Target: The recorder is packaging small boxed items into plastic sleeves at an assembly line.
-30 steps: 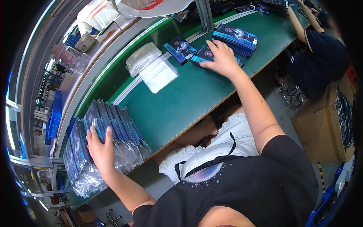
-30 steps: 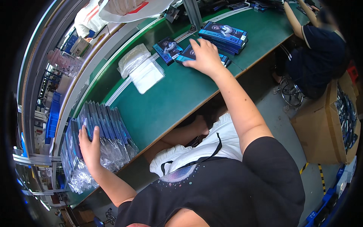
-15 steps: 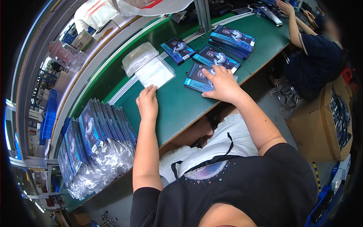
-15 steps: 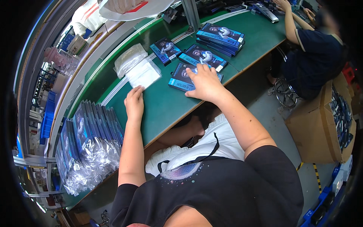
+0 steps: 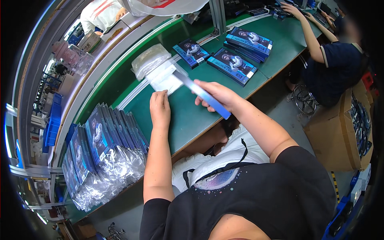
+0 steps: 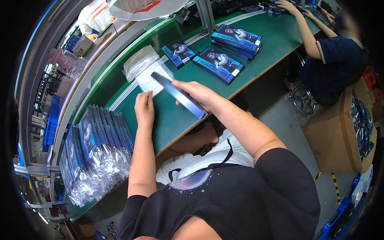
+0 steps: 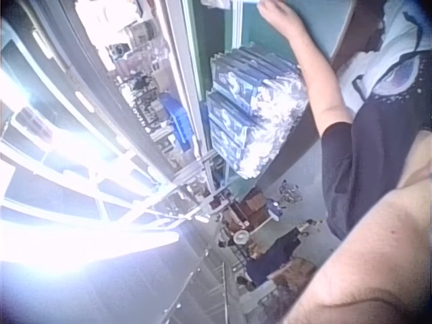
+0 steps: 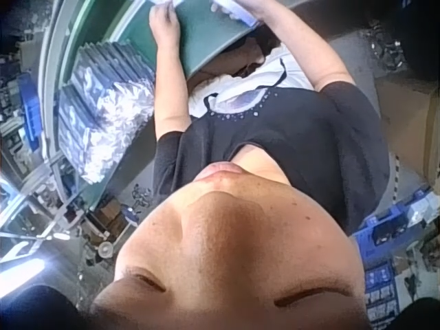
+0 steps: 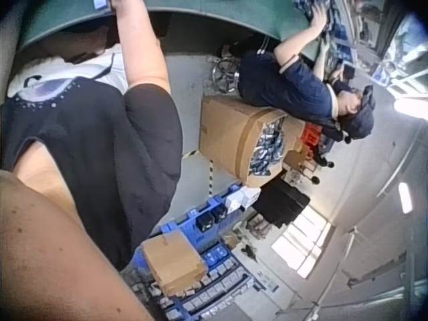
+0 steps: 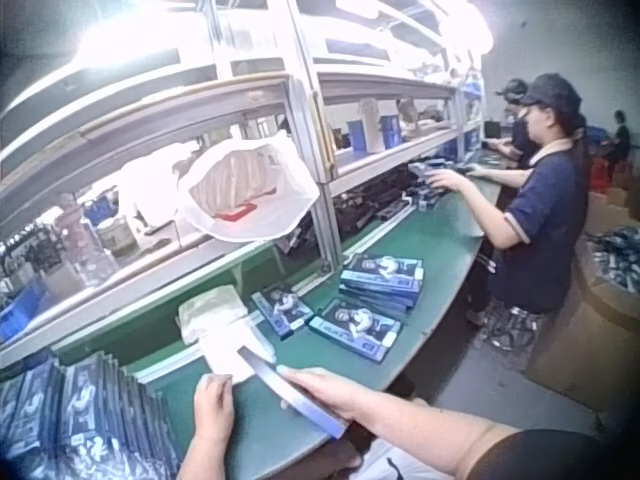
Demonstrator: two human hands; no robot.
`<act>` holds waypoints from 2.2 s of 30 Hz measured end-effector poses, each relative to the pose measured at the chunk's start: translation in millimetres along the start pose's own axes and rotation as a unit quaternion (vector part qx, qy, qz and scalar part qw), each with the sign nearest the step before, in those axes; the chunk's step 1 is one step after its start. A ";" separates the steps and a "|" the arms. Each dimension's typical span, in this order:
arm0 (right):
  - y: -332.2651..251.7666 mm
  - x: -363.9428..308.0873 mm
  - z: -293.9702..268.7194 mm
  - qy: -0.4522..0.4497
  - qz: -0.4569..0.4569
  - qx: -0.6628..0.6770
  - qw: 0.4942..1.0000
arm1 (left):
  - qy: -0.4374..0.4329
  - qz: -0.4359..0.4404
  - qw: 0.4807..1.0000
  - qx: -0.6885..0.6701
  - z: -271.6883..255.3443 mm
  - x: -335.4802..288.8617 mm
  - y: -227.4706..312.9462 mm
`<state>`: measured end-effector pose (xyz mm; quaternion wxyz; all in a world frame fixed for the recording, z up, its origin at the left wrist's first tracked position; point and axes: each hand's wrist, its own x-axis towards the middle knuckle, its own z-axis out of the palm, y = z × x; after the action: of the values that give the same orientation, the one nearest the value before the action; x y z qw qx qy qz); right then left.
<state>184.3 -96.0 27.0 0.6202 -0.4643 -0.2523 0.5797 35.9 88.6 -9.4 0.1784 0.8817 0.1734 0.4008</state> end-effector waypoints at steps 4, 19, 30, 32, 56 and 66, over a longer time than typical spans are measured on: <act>18.6 37.8 -14.1 -0.090 -0.018 0.054 0.994 | -0.037 -0.035 0.995 -0.083 -5.2 4.3 1.1; 17.4 48.6 -8.0 0.001 -0.078 -0.071 0.994 | -0.167 -0.258 0.944 -0.123 -35.2 9.4 -9.7; 50.2 29.3 11.6 0.127 -0.129 -0.095 0.979 | -0.108 0.001 0.994 0.012 -39.0 -11.2 42.2; 39.3 13.8 19.2 0.153 -0.084 -0.049 0.983 | -0.114 0.004 0.993 -0.019 -40.7 -23.8 40.1; -1.8 -33.7 48.3 0.076 -0.423 -0.346 0.834 | -0.109 -0.337 0.590 -0.725 -48.5 -46.1 123.3; 1.2 -64.4 98.0 -0.038 -0.444 -0.397 0.802 | -0.165 -0.310 0.403 -0.845 -65.2 -56.2 101.8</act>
<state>87.3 -129.8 83.8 0.5613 -0.4850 -0.6620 0.1071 -32.4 -14.4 40.6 0.9699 0.2175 -0.0252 0.1070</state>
